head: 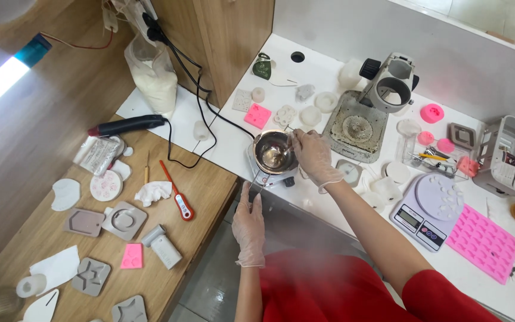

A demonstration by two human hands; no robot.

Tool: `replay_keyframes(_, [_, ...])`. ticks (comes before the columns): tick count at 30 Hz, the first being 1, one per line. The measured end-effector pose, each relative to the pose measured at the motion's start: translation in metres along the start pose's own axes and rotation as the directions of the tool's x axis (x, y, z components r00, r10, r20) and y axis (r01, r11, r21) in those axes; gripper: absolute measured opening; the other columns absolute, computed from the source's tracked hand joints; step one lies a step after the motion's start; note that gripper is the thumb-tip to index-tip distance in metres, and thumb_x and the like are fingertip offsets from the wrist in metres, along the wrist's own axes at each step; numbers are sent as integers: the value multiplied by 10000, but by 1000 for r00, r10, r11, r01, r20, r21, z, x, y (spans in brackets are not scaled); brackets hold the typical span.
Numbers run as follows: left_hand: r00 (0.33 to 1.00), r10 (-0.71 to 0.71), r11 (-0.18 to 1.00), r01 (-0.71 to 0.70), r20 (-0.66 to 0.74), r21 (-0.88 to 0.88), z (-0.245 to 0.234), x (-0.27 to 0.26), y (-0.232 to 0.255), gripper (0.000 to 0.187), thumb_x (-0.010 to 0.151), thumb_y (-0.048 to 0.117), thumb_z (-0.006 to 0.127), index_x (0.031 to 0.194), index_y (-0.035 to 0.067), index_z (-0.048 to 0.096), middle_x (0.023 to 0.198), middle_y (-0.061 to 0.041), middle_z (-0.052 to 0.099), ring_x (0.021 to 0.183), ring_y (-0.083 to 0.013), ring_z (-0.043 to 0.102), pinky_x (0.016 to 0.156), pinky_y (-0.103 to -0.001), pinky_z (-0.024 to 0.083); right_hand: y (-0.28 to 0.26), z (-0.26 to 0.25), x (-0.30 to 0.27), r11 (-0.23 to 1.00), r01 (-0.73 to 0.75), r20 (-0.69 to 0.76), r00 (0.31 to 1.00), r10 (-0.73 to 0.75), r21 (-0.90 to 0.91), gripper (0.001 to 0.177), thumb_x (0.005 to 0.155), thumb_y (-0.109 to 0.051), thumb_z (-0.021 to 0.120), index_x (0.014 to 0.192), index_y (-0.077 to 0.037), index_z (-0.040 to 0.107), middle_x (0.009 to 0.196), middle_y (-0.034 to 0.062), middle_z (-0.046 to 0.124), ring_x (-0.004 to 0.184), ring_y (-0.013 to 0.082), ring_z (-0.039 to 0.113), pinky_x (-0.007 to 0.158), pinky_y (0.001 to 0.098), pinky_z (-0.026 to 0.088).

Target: Melting and stirring wax in a pot for candle production at a workstation.

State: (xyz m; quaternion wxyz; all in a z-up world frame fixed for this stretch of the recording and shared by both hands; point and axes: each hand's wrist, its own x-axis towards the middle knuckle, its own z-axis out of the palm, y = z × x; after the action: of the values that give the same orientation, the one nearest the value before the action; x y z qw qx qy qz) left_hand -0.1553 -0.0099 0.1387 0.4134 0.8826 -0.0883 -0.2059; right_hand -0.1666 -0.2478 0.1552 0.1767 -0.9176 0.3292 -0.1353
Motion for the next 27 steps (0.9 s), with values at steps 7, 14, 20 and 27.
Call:
replay_keyframes(7, [996,-68,997,70,55,-29,-9,-3,10,696,996,327,622,1567,533,281,1281,13,728,1238,-153,647,1054,-326,536,-2,-9,-1,997,-70,7,998,70,18,413,1090,-436,429,1292,-190,692,1057,238,723,1057,470,708,980,537,524])
replay_keyframes(14, [995,-85,996,87,45,-36,-17,-12,24,582,1015,368,573,1550,483,374,1260,-84,732,1233,-220,663,1057,-373,536,-8,-12,-8,970,-114,123,988,88,216,541,1085,-486,355,1333,-124,670,1132,291,711,1129,498,670,997,583,506])
replay_keyframes(20, [992,-122,990,124,44,-66,-14,-8,19,550,1014,405,568,1526,520,402,1247,-57,739,1236,-195,657,1054,-349,531,-10,-7,-3,988,-94,44,995,89,126,431,1100,-477,382,1269,-243,702,1045,216,729,1086,453,699,1001,528,523])
replay_keyframes(27, [995,-90,992,93,44,-85,-23,-18,34,611,1003,250,616,1547,429,403,1327,-127,688,1296,-248,613,1135,-404,470,-27,8,-7,937,18,101,993,-57,348,399,1075,-440,439,1230,-183,702,1000,213,737,1066,488,679,994,587,504])
